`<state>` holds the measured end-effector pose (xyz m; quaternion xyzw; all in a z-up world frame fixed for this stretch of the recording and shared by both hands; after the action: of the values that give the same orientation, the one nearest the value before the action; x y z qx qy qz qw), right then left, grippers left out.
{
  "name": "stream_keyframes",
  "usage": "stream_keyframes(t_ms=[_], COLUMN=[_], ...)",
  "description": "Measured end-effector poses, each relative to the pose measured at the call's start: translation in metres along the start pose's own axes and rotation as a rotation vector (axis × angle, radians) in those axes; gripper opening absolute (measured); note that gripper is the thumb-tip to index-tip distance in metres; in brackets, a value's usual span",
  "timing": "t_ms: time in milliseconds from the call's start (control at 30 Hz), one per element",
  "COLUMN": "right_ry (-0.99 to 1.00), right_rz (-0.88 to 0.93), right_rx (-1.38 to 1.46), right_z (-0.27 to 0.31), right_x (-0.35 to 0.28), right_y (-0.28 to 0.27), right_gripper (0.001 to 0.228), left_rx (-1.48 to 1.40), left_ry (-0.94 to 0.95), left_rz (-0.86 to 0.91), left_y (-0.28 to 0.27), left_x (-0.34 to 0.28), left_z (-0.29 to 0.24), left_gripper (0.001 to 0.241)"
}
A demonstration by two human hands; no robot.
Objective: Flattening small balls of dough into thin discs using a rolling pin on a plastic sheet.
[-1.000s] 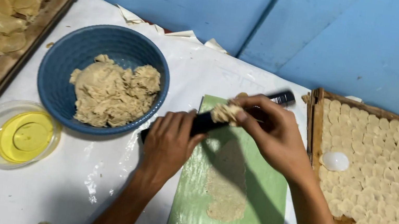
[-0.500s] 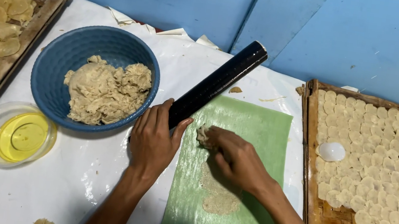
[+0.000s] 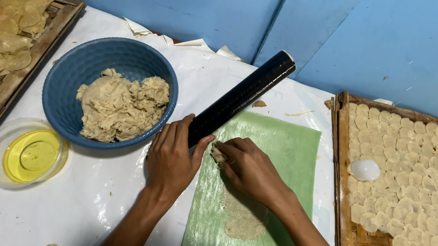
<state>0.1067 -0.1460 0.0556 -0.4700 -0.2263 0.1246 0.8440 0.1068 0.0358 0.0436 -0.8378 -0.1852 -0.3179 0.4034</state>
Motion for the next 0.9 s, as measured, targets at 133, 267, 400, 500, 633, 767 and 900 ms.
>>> stream_keyframes(t_ms=[133, 267, 400, 500, 633, 767, 900], right_ry=[0.233, 0.093, 0.019, 0.028, 0.320, 0.073, -0.246], right_rz=[0.021, -0.264, -0.247, -0.156, 0.175, 0.044, -0.137], right_rx=[0.065, -0.093, -0.200, -0.151, -0.160, -0.265, -0.168], right_z=[0.001, -0.073, -0.103, -0.098, -0.076, -0.048, 0.004], right_x=[0.010, 0.028, 0.046, 0.042, 0.025, -0.028, -0.076], right_y=[-0.017, 0.003, 0.014, 0.015, 0.012, -0.012, -0.051], right_gripper=[0.039, 0.033, 0.030, 0.023, 0.018, 0.018, 0.035], left_rx=[-0.011, -0.017, -0.097, -0.155, -0.162, -0.098, -0.005], left_ry=[-0.005, -0.005, -0.029, -0.042, -0.028, 0.056, 0.170], left_rz=[0.005, 0.000, 0.007, 0.044, 0.143, 0.162, 0.230], left_y=[0.002, -0.002, -0.015, -0.030, -0.060, -0.075, -0.061], left_x=[0.000, 0.000, 0.006, 0.011, 0.014, 0.003, -0.019], left_z=[0.002, -0.004, -0.020, -0.030, -0.038, -0.023, 0.002], left_gripper=[0.057, 0.057, 0.056, 0.056, 0.057, 0.055, 0.057])
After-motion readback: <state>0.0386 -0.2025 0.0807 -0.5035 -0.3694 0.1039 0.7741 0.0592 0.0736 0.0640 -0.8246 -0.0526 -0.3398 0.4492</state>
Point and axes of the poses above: each hand's wrist, its own x-axis towards the middle knuckle, its own y-axis out of the palm, z = x × y, the point moved 3 cm from there along x, towards the middle knuckle, and after that the axes turned 9 degrees about -z, right-handed, at the moved point
